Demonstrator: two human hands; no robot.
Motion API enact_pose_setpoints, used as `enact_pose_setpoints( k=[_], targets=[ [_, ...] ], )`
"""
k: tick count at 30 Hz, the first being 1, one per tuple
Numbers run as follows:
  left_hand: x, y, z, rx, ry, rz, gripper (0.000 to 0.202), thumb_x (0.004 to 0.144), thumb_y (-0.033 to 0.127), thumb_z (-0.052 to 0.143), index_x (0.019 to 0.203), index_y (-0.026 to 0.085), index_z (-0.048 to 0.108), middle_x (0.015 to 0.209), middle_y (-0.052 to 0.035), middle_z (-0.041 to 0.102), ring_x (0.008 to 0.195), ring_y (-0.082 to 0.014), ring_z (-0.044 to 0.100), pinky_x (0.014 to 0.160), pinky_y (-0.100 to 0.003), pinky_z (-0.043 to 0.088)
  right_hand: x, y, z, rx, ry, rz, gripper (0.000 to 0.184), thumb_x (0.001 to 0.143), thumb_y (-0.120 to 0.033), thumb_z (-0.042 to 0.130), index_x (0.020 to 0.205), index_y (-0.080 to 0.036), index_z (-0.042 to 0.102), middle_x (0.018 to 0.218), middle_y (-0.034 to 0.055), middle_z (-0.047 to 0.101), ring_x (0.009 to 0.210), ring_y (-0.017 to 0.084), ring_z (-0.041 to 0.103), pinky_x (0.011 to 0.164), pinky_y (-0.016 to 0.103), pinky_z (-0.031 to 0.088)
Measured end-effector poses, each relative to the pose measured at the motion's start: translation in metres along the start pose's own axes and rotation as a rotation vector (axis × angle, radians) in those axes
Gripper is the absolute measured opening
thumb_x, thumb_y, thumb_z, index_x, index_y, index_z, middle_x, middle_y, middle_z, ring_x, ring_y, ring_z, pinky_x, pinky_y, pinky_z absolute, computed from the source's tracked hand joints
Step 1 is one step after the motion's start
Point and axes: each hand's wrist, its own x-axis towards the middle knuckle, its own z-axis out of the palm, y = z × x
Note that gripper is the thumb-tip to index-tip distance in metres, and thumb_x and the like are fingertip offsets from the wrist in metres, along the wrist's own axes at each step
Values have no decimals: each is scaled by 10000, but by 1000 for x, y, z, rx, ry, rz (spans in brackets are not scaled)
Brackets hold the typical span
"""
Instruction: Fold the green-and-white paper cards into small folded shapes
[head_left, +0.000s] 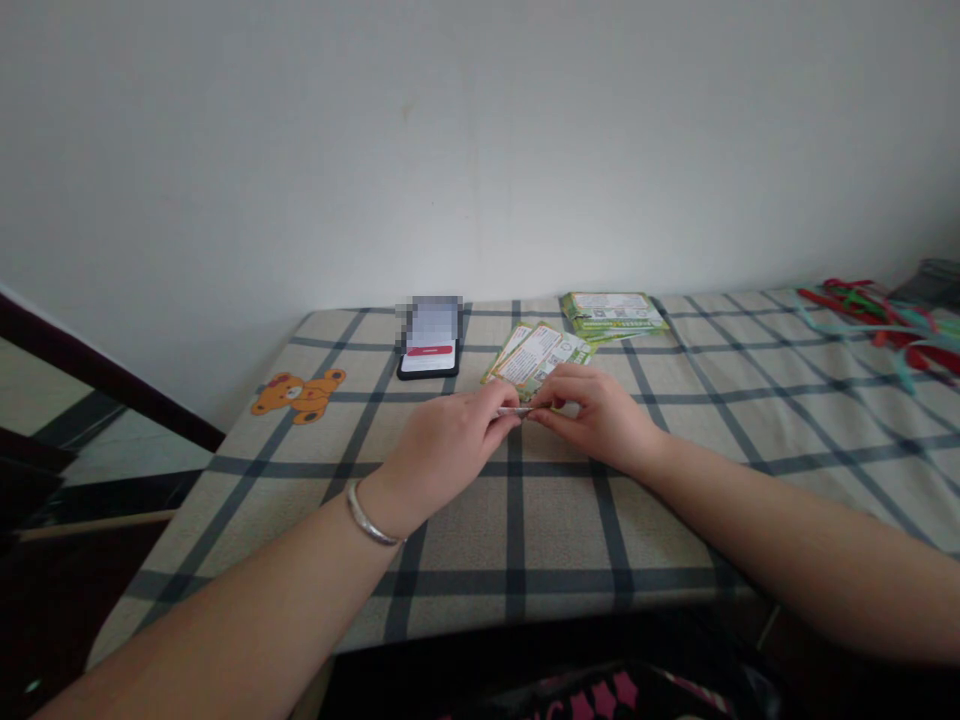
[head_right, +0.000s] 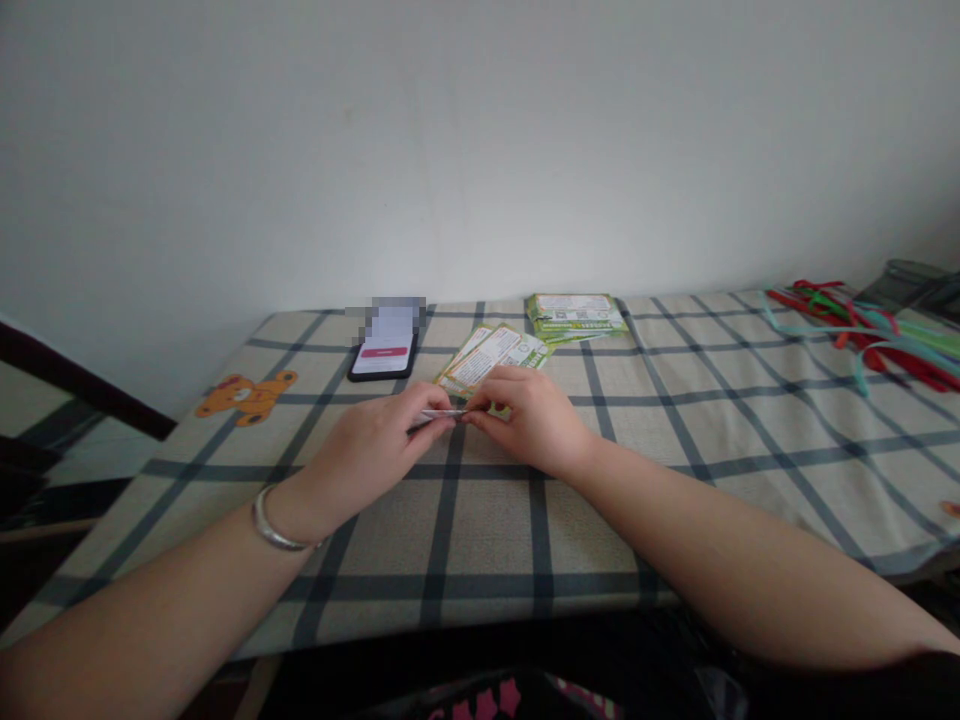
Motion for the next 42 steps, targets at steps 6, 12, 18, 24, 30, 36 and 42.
enact_pose_setpoints(
  k=[6, 12, 18, 24, 30, 36, 42],
  targets=[
    [2, -4, 1, -84, -8, -105, 171, 882, 296, 626, 1008, 198, 564, 828, -2, 716, 688, -158, 677, 562, -235, 427, 0, 0, -2, -25, 11, 67, 109, 834, -180, 633, 726, -169, 645, 716, 18, 616, 704, 137, 548, 647, 264, 410],
    [3, -7, -2, 1, -14, -112, 204, 896, 289, 609, 1066, 191, 557, 870, -25, 724, 719, -180, 692, 566, -241, 427, 0, 3, -3, -57, 32, 105, 70, 830, -149, 614, 783, -174, 660, 762, 28, 643, 744, 150, 570, 685, 277, 422],
    [4, -13, 0, -96, -23, -118, 237, 890, 231, 608, 1107, 191, 522, 934, -37, 724, 796, -181, 703, 634, -250, 474, 0, 5, -11, -164, 40, 152, 112, 821, -188, 636, 710, -180, 622, 757, 34, 655, 751, 173, 568, 693, 304, 410],
    [4, -18, 2, -169, -16, -136, 256, 886, 244, 615, 1117, 202, 514, 864, -14, 730, 758, -176, 702, 605, -243, 458, -1, 8, -13, -170, 28, 145, 145, 826, -221, 644, 692, -185, 603, 739, 25, 648, 737, 168, 556, 683, 301, 402],
    [4, -19, 0, -234, -39, -165, 228, 899, 236, 593, 1114, 209, 525, 825, 0, 731, 724, -162, 702, 599, -239, 458, 0, 8, -12, -73, 13, 240, 153, 822, -225, 646, 679, -177, 619, 705, 17, 635, 684, 152, 546, 624, 279, 389],
    [3, -16, -4, -291, -28, -157, 207, 900, 247, 583, 1101, 213, 546, 791, 14, 726, 721, -156, 693, 600, -236, 452, 0, 8, -13, 2, 38, 239, 115, 813, -208, 652, 703, -180, 633, 717, 15, 644, 691, 150, 557, 624, 275, 400],
    [3, -8, -6, -187, -59, -149, 136, 884, 303, 593, 972, 204, 626, 817, -2, 705, 697, -156, 646, 574, -240, 408, 0, 9, -9, -32, -6, 177, 129, 820, -196, 662, 698, -172, 627, 713, 18, 640, 711, 154, 553, 653, 280, 397]
  ],
)
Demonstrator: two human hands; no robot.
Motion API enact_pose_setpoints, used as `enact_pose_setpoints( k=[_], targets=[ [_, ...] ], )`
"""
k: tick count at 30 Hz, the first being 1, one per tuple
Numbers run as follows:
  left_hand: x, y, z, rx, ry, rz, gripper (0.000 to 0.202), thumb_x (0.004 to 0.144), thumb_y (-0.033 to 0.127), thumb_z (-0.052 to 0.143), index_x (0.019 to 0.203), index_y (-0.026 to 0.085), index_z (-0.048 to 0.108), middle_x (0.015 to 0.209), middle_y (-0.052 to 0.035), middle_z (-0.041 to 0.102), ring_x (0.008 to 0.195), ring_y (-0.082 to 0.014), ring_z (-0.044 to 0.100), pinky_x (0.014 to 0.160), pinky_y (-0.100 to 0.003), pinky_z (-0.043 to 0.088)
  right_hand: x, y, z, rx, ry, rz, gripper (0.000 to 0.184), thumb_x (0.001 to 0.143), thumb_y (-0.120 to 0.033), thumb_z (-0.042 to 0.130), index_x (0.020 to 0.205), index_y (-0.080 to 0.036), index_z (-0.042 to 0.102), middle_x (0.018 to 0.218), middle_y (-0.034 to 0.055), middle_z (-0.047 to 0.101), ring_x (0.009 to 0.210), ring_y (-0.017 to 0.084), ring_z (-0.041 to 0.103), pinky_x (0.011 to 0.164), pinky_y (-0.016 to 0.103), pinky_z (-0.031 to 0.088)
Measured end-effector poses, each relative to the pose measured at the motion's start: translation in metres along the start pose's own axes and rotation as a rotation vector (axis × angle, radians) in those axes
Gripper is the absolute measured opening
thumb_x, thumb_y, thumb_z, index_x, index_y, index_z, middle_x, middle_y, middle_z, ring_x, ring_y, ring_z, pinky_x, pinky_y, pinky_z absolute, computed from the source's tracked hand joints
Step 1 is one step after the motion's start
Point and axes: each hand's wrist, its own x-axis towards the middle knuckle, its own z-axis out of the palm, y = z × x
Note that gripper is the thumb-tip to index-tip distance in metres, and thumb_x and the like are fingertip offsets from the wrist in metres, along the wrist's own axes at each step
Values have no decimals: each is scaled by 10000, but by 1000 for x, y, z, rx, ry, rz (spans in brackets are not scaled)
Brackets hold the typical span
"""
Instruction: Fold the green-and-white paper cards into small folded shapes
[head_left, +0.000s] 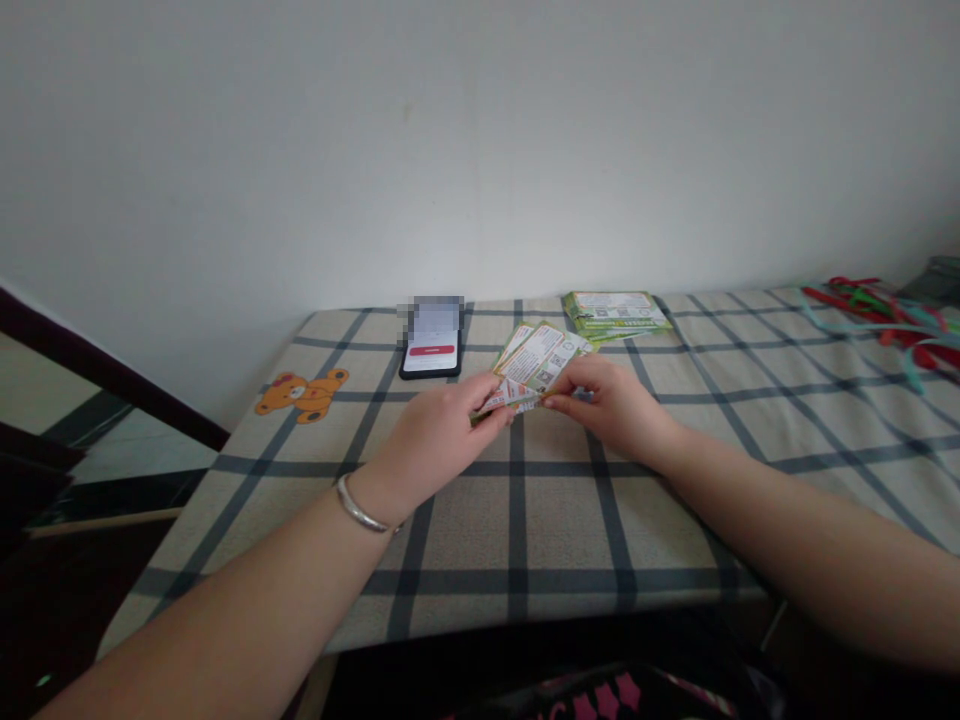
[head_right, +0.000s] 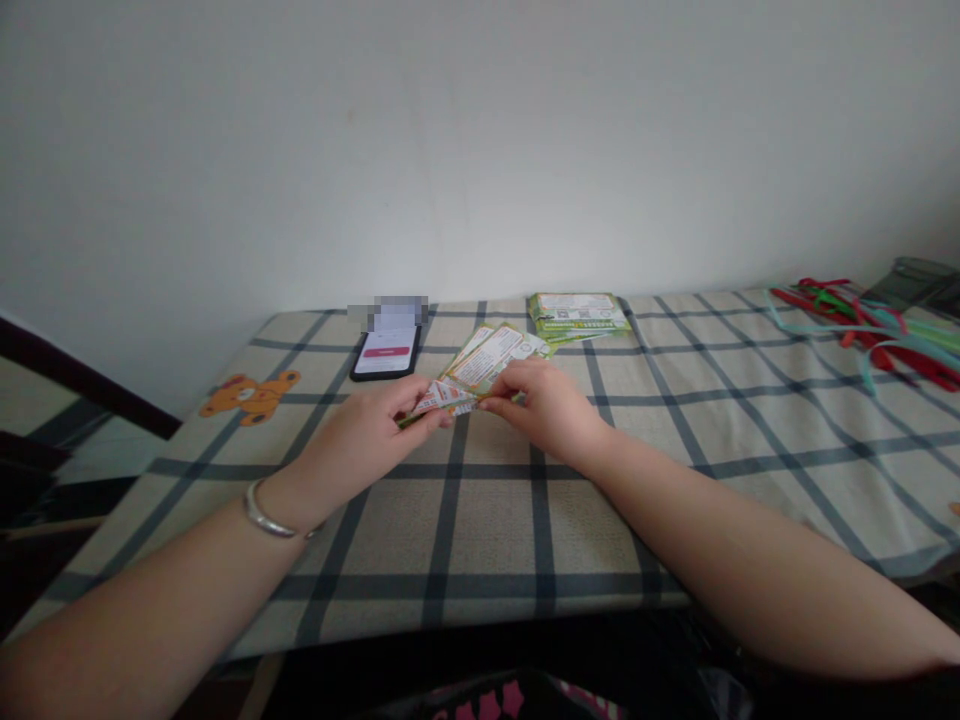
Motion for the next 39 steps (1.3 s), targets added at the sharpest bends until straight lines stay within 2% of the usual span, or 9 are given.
enact_pose_setpoints(
  k=[5, 12, 16, 20, 25, 29, 39],
  targets=[
    [1, -1, 7, -102, -18, 20, 107, 885, 292, 599, 927, 211, 655, 843, 1, 712, 740, -151, 647, 658, -251, 442, -2, -6, 6, -76, -25, -151, 143, 839, -187, 651, 702, -173, 611, 741, 28, 636, 772, 166, 549, 701, 284, 405],
    [-1, 0, 5, -47, -54, 64, 114, 901, 280, 572, 899, 212, 664, 829, 4, 708, 743, -163, 653, 675, -274, 443, -4, -11, 6, -33, -29, -190, 120, 859, -213, 623, 745, -180, 637, 774, 34, 646, 790, 168, 550, 711, 293, 415],
    [-2, 1, 3, -63, -60, 59, 131, 917, 273, 547, 905, 221, 667, 831, 10, 706, 761, -161, 655, 680, -272, 443, -4, -12, 6, 178, -23, -105, 157, 870, -231, 585, 738, -170, 644, 729, 23, 636, 740, 146, 553, 675, 274, 416],
    [-1, 0, 3, -56, -58, 71, 111, 907, 262, 566, 906, 229, 671, 850, 17, 712, 775, -160, 661, 688, -274, 441, -2, -6, 6, 437, -147, 66, 292, 930, -313, 466, 809, -155, 681, 767, 43, 663, 748, 146, 583, 694, 290, 443],
    [-1, 0, 4, 16, -26, 125, 102, 900, 254, 573, 869, 229, 667, 796, 28, 708, 715, -156, 659, 635, -273, 412, 1, 1, 10, 619, -236, 178, 201, 843, -339, 590, 746, -172, 650, 729, 8, 650, 710, 130, 573, 694, 281, 452],
    [-1, 0, 4, 30, -15, 136, 113, 904, 254, 563, 862, 224, 663, 792, 23, 710, 706, -155, 661, 631, -269, 414, 2, 3, 12, 689, -269, 219, 180, 799, -357, 652, 755, -182, 654, 765, 10, 676, 726, 132, 592, 693, 280, 463],
    [-1, 2, 6, -29, -33, 34, 98, 902, 255, 562, 870, 211, 644, 796, 11, 705, 728, -166, 664, 654, -273, 443, 1, 5, 17, 782, -263, 264, 128, 771, -309, 687, 794, -184, 677, 779, 12, 711, 693, 119, 630, 664, 264, 490]
  ],
)
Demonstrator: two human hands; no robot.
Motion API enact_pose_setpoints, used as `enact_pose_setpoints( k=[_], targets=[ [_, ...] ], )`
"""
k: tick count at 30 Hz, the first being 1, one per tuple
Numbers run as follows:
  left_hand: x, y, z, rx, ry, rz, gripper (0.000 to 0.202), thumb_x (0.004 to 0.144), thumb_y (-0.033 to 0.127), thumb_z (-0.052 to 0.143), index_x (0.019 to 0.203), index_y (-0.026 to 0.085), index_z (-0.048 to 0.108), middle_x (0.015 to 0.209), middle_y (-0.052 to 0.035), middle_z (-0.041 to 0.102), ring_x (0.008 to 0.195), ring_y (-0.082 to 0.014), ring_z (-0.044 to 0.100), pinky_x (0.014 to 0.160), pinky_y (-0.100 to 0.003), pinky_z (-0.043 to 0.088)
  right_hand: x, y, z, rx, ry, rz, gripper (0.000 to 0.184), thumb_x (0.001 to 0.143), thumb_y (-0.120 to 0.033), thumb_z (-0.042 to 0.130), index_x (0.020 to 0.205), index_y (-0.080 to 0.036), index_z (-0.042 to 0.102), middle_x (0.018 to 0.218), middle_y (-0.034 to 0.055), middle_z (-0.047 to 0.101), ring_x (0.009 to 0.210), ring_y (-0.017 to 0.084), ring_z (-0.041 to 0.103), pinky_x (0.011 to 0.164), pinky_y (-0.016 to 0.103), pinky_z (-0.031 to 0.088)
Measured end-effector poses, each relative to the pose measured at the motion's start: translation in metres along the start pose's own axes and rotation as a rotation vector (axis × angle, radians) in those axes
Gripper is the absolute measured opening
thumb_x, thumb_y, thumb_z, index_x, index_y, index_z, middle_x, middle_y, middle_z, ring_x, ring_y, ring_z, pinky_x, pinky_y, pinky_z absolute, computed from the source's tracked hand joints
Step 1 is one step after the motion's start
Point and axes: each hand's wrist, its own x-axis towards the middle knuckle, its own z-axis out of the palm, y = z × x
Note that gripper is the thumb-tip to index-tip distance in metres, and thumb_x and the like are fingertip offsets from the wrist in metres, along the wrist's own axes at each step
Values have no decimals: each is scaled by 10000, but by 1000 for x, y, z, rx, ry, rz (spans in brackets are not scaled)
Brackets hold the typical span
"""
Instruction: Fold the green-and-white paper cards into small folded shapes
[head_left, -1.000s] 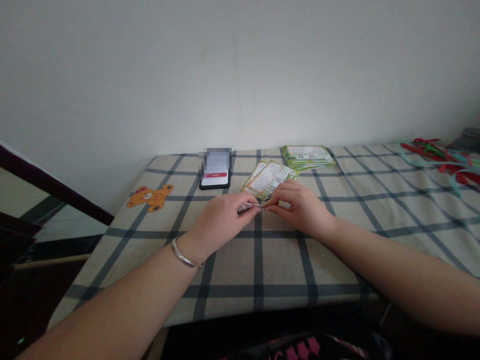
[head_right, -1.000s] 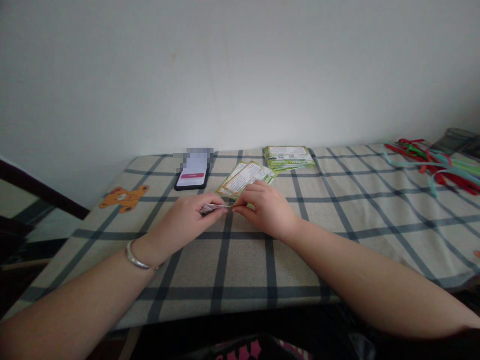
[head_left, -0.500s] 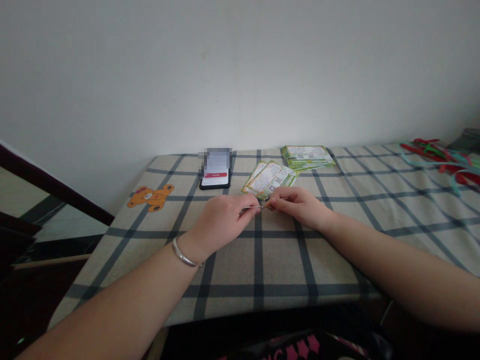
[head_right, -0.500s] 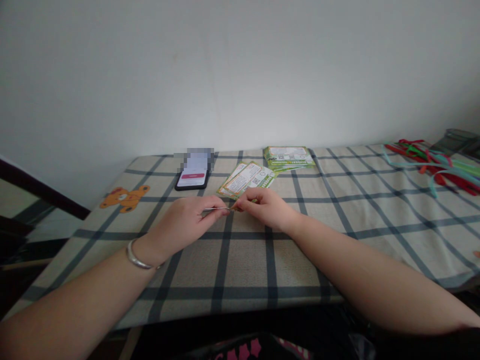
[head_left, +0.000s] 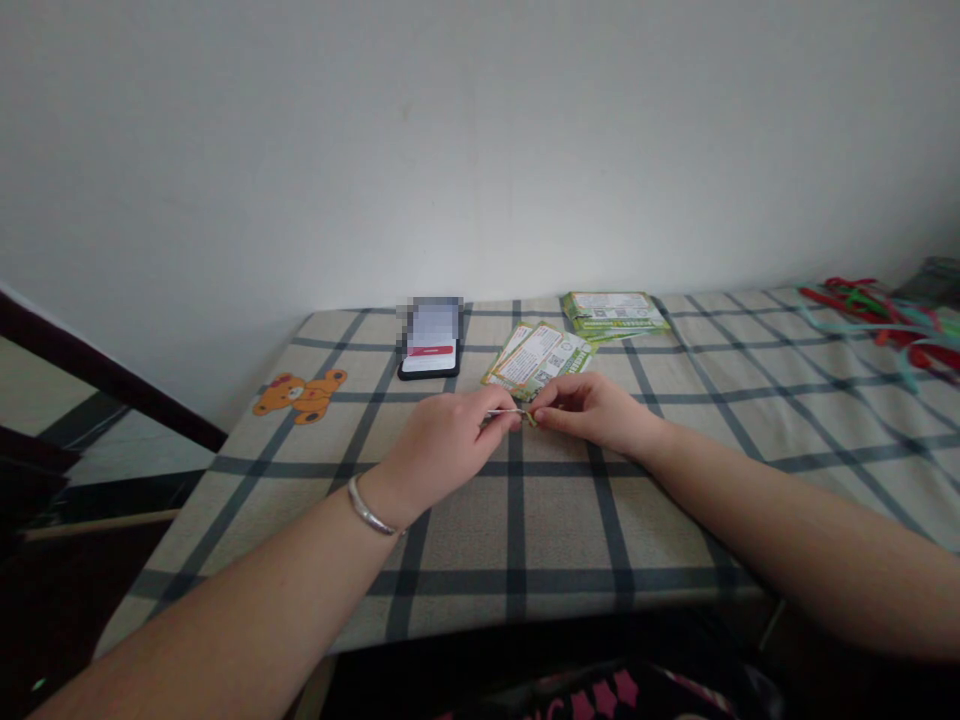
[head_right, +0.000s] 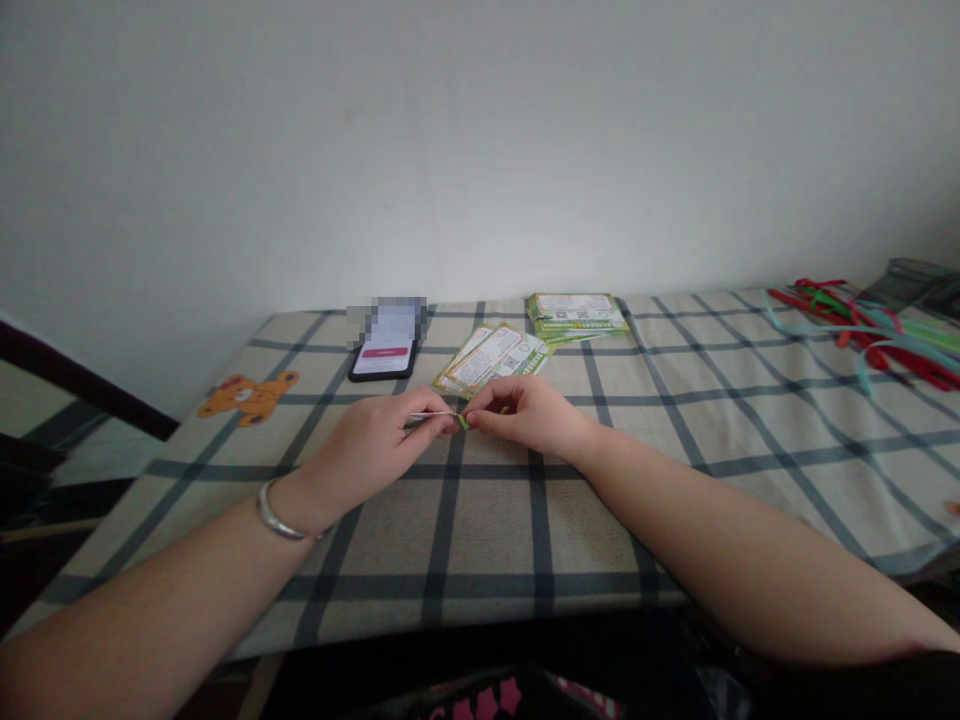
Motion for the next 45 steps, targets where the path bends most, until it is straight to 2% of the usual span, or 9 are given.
enact_pose_setpoints(
  k=[4, 8, 16, 22, 29, 33, 41, 45],
  targets=[
    [0, 1, 2, -144, -22, -49, 118, 918, 264, 541, 862, 211, 630, 789, 22, 703, 718, -148, 658, 640, -255, 451, 0, -1, 4, -50, 64, -64, 109, 768, -293, 672, 763, -184, 661, 747, 10, 698, 681, 121, 621, 633, 259, 489],
    [1, 4, 4, -259, -22, -64, 147, 934, 265, 520, 845, 207, 621, 798, 23, 712, 740, -142, 664, 659, -249, 471, -3, -5, 8, -212, 181, -135, 94, 779, -270, 638, 750, -181, 646, 715, 12, 671, 637, 115, 583, 595, 254, 471],
    [0, 3, 8, -224, 57, 13, 97, 916, 236, 553, 873, 199, 632, 815, 1, 687, 741, -151, 641, 642, -256, 480, -10, -16, 14, -633, 282, -397, 72, 767, -136, 587, 721, -191, 592, 708, 0, 613, 653, 113, 548, 630, 250, 446],
    [0, 5, 8, -190, 199, 150, 70, 865, 133, 581, 885, 188, 620, 911, -26, 667, 880, -167, 622, 811, -317, 498, -13, -17, 17, -816, 323, -455, 65, 793, -153, 568, 755, -198, 594, 753, 19, 629, 711, 138, 573, 650, 260, 437],
    [1, 7, 9, -126, 268, 218, 55, 835, 120, 592, 831, 175, 595, 904, -46, 623, 898, -178, 598, 820, -333, 500, -16, -21, 22, -969, 314, -466, 79, 811, -159, 542, 768, -193, 600, 775, 36, 638, 764, 164, 582, 689, 282, 432],
    [1, 8, 9, -83, 273, 250, 64, 828, 114, 578, 809, 175, 590, 881, -48, 621, 863, -181, 592, 781, -331, 498, -17, -24, 24, -973, 289, -435, 73, 810, -166, 543, 772, -198, 595, 771, 31, 636, 759, 166, 573, 694, 288, 428],
    [2, 11, 7, -69, 309, 282, 98, 821, 103, 560, 760, 178, 575, 846, -40, 610, 827, -173, 575, 761, -330, 486, -15, -23, 25, -805, 288, -405, 55, 776, -165, 578, 739, -204, 568, 747, 11, 619, 750, 153, 565, 686, 280, 430],
    [3, 10, 6, -70, 311, 277, 105, 817, 99, 559, 755, 183, 576, 828, -32, 603, 818, -169, 570, 762, -325, 483, -14, -22, 24, -736, 313, -337, 61, 734, -149, 584, 717, -201, 556, 715, -2, 600, 691, 132, 542, 643, 265, 417]
  ],
)
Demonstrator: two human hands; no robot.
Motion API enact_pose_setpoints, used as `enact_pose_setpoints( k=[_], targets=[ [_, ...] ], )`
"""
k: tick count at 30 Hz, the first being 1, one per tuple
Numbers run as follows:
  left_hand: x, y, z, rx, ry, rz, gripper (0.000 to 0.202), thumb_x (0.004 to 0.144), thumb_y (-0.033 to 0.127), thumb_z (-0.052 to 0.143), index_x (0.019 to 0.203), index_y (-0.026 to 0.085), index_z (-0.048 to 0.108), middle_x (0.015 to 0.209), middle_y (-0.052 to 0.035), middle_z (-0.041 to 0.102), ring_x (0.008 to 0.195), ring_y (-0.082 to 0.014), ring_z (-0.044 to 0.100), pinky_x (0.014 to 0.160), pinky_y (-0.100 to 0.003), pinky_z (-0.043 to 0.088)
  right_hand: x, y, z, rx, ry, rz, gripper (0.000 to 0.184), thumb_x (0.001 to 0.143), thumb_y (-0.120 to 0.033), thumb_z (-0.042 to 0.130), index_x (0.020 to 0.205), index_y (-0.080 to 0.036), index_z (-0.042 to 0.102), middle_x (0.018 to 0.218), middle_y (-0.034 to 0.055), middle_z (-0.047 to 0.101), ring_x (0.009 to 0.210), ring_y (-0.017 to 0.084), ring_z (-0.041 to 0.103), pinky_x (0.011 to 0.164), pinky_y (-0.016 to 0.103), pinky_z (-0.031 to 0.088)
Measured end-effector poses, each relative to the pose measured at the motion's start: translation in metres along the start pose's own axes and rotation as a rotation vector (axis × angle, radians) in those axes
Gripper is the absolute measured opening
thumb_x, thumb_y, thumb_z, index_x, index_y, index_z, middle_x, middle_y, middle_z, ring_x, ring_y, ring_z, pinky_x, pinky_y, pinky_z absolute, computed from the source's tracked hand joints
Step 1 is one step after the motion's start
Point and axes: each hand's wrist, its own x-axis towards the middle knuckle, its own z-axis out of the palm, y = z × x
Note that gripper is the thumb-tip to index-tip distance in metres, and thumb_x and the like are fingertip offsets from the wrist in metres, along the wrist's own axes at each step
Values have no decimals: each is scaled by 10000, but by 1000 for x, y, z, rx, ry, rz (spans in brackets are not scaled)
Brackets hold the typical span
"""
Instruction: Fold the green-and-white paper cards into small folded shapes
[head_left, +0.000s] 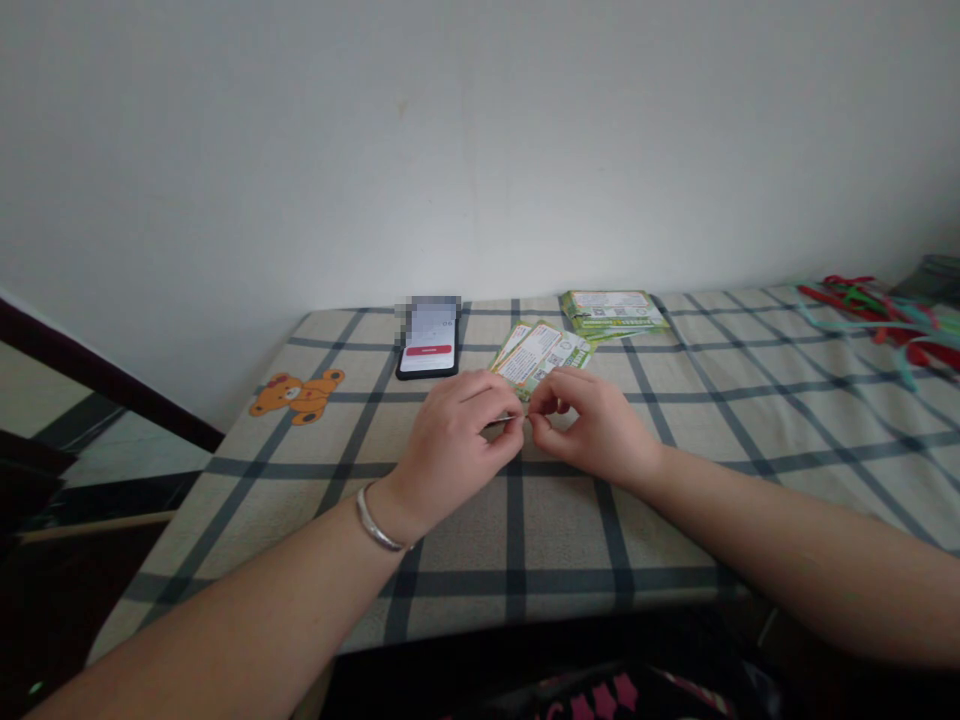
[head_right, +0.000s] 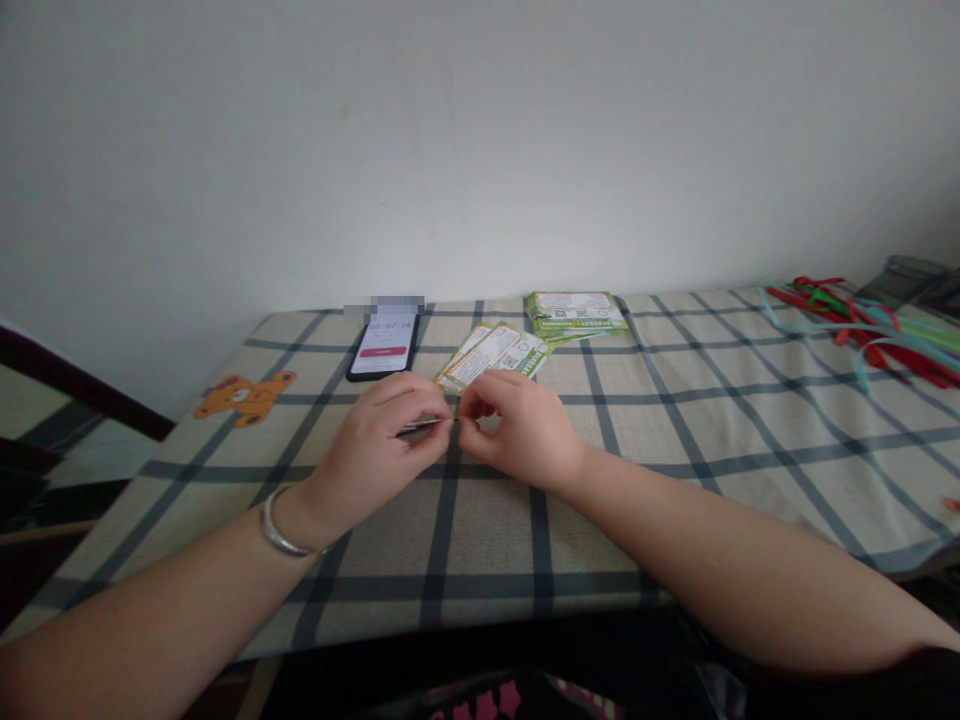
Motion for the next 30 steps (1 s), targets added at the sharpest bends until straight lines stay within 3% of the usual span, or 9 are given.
enact_pose_setpoints(
  k=[10, 17, 30],
  targets=[
    [0, -3, -1, -58, 10, -44, 118, 816, 84, 561, 763, 188, 573, 823, -20, 601, 827, -162, 585, 774, -311, 489, 2, 6, 1, 156, -6, 93, 74, 695, -130, 573, 738, -187, 593, 696, -6, 600, 634, 112, 520, 602, 246, 425],
    [-1, -3, -2, -94, 23, -54, 127, 821, 74, 578, 778, 193, 584, 839, -11, 608, 836, -151, 589, 785, -300, 490, 1, 7, 1, 206, 20, 60, 93, 697, -117, 569, 749, -188, 598, 695, -6, 606, 631, 112, 530, 604, 246, 438],
    [-1, -18, -7, 29, 1, -78, 24, 860, 201, 620, 861, 184, 638, 851, -24, 670, 829, -177, 599, 776, -330, 472, 5, 24, -3, 226, 111, 100, 73, 773, -125, 551, 778, -195, 572, 741, -1, 605, 680, 123, 550, 605, 254, 444]
  ],
)
